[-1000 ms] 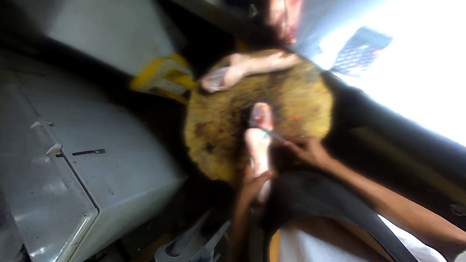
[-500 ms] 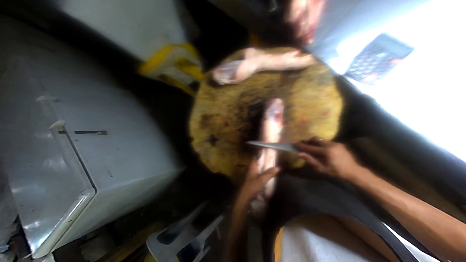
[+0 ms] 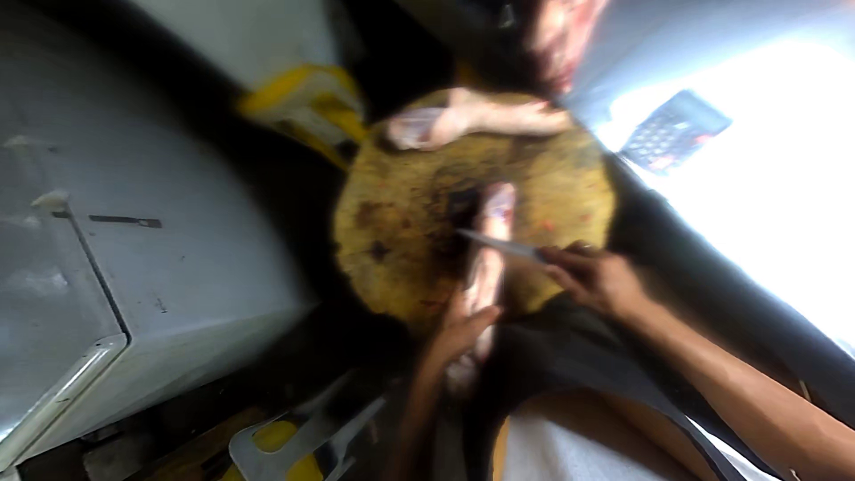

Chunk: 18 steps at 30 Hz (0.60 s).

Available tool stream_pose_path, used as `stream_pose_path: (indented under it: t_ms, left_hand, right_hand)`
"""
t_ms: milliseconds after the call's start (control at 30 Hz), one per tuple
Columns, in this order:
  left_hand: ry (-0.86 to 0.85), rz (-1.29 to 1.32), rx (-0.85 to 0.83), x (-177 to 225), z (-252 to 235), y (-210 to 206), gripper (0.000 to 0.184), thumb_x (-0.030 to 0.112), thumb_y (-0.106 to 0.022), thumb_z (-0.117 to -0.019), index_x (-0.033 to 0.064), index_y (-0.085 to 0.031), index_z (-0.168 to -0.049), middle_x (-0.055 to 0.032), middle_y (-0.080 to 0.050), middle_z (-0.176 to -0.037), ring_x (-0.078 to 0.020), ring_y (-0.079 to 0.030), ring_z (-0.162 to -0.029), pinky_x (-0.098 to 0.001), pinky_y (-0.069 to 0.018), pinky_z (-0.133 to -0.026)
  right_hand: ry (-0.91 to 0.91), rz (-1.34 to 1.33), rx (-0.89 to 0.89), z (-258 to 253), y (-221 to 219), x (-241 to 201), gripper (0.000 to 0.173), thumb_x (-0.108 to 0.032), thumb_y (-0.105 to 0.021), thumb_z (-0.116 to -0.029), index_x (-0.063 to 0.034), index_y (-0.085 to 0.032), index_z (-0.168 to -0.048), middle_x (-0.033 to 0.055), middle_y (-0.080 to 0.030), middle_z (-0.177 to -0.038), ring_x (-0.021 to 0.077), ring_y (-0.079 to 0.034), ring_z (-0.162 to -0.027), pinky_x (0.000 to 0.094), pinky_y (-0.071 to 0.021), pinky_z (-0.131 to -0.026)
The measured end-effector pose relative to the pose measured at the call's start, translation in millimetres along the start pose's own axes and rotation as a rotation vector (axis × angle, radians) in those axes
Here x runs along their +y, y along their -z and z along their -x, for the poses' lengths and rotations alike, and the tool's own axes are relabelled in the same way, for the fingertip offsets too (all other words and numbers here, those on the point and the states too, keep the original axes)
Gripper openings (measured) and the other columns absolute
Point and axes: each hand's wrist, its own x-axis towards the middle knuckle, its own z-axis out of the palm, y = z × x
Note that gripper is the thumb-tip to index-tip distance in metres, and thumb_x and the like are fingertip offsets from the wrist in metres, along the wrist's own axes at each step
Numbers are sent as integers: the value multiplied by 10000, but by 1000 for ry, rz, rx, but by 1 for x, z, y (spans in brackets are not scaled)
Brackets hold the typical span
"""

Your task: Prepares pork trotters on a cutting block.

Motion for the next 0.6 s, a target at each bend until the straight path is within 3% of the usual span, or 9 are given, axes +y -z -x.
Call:
stream_pose_path:
  t_ms: [67,200,367,467,600]
  left_hand:
    - [6,-16,3,-3,-1,1,834,364,-755,-880,60,-358,-1547,-130,-614,-1345,-145,-609,-1206,-349,-499,-1045]
    - [38,15,-2,-11,-2,0,842,340,-758,-888,43,-337,-1553,-140,-587,-1387,-138,-591,-1238,-328,-483,-1065]
    - [41,72,-1,-20,-7,0,821,318,-769,-881,42,-356,-1534,-131,-608,-1347,-128,-610,-1196,-317,-503,-1036]
    - [18,72,-4,-26,-9,-2,849,289,-785,-861,44,-343,-1544,-132,-599,-1366,-130,-600,-1217,-314,-495,-1050]
    - [35,56,-6,-29,-9,-4,872,295,-783,-864,27,-323,-1554,-156,-577,-1396,-156,-581,-1251,-332,-473,-1073]
  right_hand:
    - [-15,-23,2,-2,-8,-5,436,-530,-516,-1028,-270,-727,-1307,100,-723,-1009,219,-689,-776,443,-568,-652]
    - [-134,-144,-6,-5,-28,-6,415,-521,-545,-1021,-259,-742,-1274,66,-731,-1020,183,-688,-848,426,-575,-751]
    - [-243,-252,-6,-10,-44,-13,389,-489,-560,-1030,-243,-745,-1266,28,-751,-994,136,-684,-844,393,-565,-793]
    - [-405,-306,-99,-11,-41,-6,399,-482,-546,-1042,-223,-722,-1289,43,-752,-1019,151,-703,-822,420,-583,-785]
    - [-368,-449,-91,-1,-32,-9,376,-410,-562,-1049,-165,-720,-1288,8,-729,-910,56,-633,-670,266,-553,-645]
